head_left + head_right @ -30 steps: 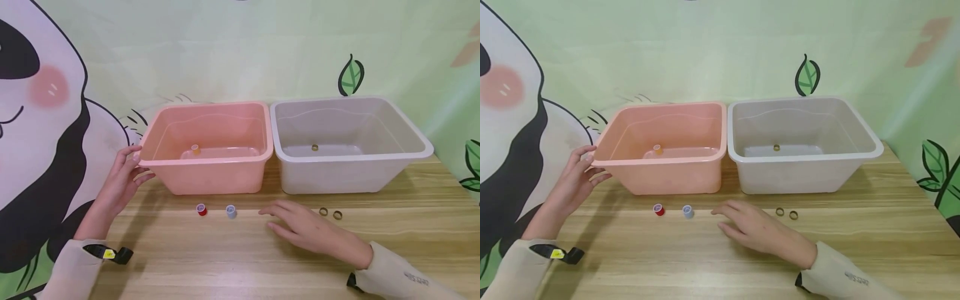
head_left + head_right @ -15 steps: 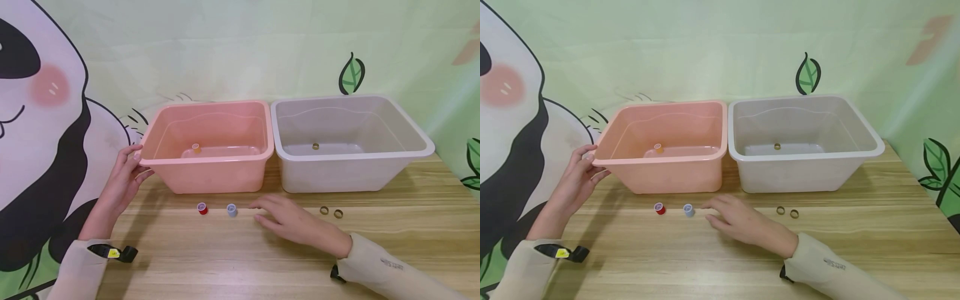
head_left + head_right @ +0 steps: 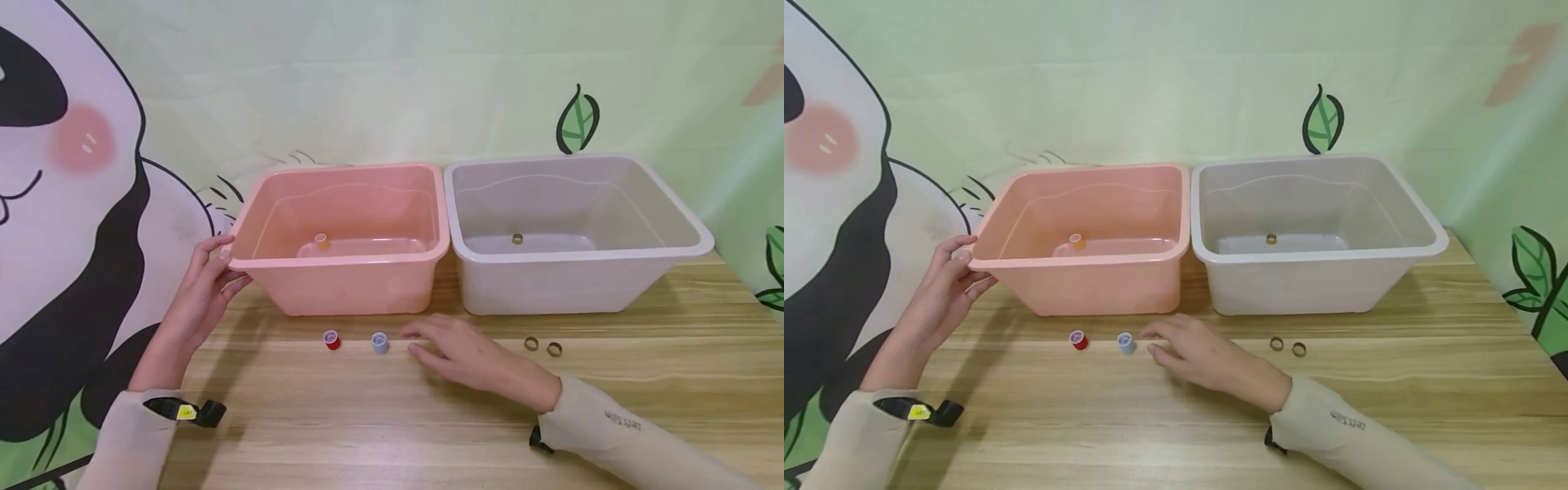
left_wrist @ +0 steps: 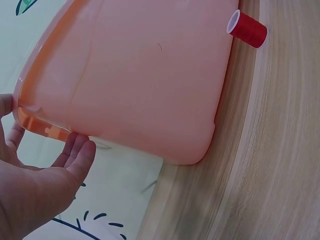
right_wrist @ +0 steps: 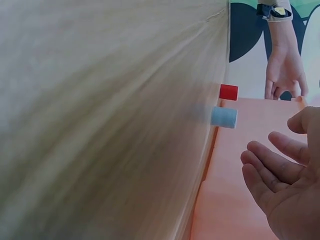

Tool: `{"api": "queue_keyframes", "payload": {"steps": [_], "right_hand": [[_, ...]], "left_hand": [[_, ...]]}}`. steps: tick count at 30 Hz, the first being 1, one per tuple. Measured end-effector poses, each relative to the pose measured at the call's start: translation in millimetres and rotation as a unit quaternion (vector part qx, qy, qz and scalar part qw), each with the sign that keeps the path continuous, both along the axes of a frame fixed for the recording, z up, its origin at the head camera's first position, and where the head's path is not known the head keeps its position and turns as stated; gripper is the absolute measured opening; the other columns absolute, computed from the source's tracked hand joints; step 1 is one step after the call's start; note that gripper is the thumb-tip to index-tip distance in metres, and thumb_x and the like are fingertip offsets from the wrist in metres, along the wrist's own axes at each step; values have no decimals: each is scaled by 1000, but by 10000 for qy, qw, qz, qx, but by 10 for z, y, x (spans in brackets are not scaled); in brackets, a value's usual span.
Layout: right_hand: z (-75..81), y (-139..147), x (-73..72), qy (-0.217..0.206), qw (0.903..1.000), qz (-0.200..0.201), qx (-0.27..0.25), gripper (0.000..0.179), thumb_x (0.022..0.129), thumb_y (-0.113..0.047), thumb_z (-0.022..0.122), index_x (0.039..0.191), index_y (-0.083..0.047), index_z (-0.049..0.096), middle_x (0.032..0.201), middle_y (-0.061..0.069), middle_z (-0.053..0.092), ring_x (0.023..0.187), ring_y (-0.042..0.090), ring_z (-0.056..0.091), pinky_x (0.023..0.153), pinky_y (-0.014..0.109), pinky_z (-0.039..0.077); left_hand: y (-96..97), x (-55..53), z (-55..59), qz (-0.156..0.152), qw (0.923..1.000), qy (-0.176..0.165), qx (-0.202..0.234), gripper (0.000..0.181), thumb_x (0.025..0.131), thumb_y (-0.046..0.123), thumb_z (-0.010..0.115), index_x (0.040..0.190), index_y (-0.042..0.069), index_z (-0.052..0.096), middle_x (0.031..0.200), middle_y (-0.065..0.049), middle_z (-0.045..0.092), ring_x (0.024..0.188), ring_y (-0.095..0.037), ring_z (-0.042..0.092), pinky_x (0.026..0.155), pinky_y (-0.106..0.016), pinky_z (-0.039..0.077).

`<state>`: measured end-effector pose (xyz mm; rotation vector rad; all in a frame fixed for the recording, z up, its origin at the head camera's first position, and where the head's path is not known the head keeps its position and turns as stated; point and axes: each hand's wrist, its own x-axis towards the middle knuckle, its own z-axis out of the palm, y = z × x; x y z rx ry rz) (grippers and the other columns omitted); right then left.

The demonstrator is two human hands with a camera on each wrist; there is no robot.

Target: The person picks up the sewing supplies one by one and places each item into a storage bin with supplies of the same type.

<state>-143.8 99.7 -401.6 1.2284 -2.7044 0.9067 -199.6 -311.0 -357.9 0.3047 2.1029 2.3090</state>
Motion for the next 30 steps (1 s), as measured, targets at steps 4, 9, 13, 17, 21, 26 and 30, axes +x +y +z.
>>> {"api": "queue_keyframes", "payload": {"steps": [4, 9, 13, 17, 21, 26, 30], "right_hand": [[-22, -18, -41, 106, 9999, 71, 22, 29, 100, -21, 64, 125, -7, 68, 122, 5, 71, 114, 21, 67, 98, 38, 55], [-49, -65, -127, 228, 9995, 212, 93, 29, 96, -18, 72, 121, -5, 70, 115, 9, 74, 103, 22, 71, 87, 33, 59], [-57, -105, -192, 128, 9994, 217, 249, 29, 94, -19, 75, 119, -4, 71, 111, 9, 75, 99, 21, 72, 84, 32, 60], [-61, -128, -250, 41, 9992, 239, 327, 27, 94, -17, 74, 117, -4, 73, 108, 8, 76, 96, 21, 73, 82, 33, 60], [-82, -139, -295, 13, 9990, 302, 314, 24, 94, -16, 74, 115, -4, 74, 105, 7, 77, 93, 20, 74, 80, 32, 60], [-109, -160, -320, 80, 9988, 305, 376, 23, 94, -17, 74, 114, -6, 74, 103, 6, 76, 92, 17, 73, 80, 31, 60], [-108, -182, -335, 169, 9984, 312, 440, 22, 94, -18, 74, 113, -7, 75, 102, 4, 76, 91, 16, 72, 80, 30, 59]], "left_hand": [[11, -17, 9, 1, 10000, 22, -13, 36, 109, 27, 48, 142, 21, 36, 141, -7, 42, 107, -11, 64, 97, -22, 52], [9, -20, 14, 19, 10000, -11, -53, 36, 109, 28, 48, 142, 21, 36, 138, -8, 44, 104, -12, 64, 97, -23, 52], [-5, -8, 11, 24, 10000, -24, -35, 37, 109, 28, 48, 143, 21, 35, 136, -10, 46, 102, -13, 64, 96, -23, 53], [-11, -1, 12, 7, 10000, 8, -20, 37, 109, 28, 48, 143, 21, 35, 135, -11, 47, 102, -13, 64, 96, -23, 53], [-9, -2, 12, 2, 10000, 4, 11, 36, 109, 28, 48, 142, 21, 35, 133, -11, 49, 101, -13, 65, 96, -24, 53], [-16, 3, -1, -27, 10000, 1, 27, 36, 109, 28, 47, 142, 21, 36, 130, -10, 51, 100, -13, 65, 95, -24, 54], [-15, 2, -8, -25, 10000, -4, 48, 36, 109, 28, 48, 142, 21, 36, 130, -10, 52, 99, -13, 66, 95, -24, 54]]}}
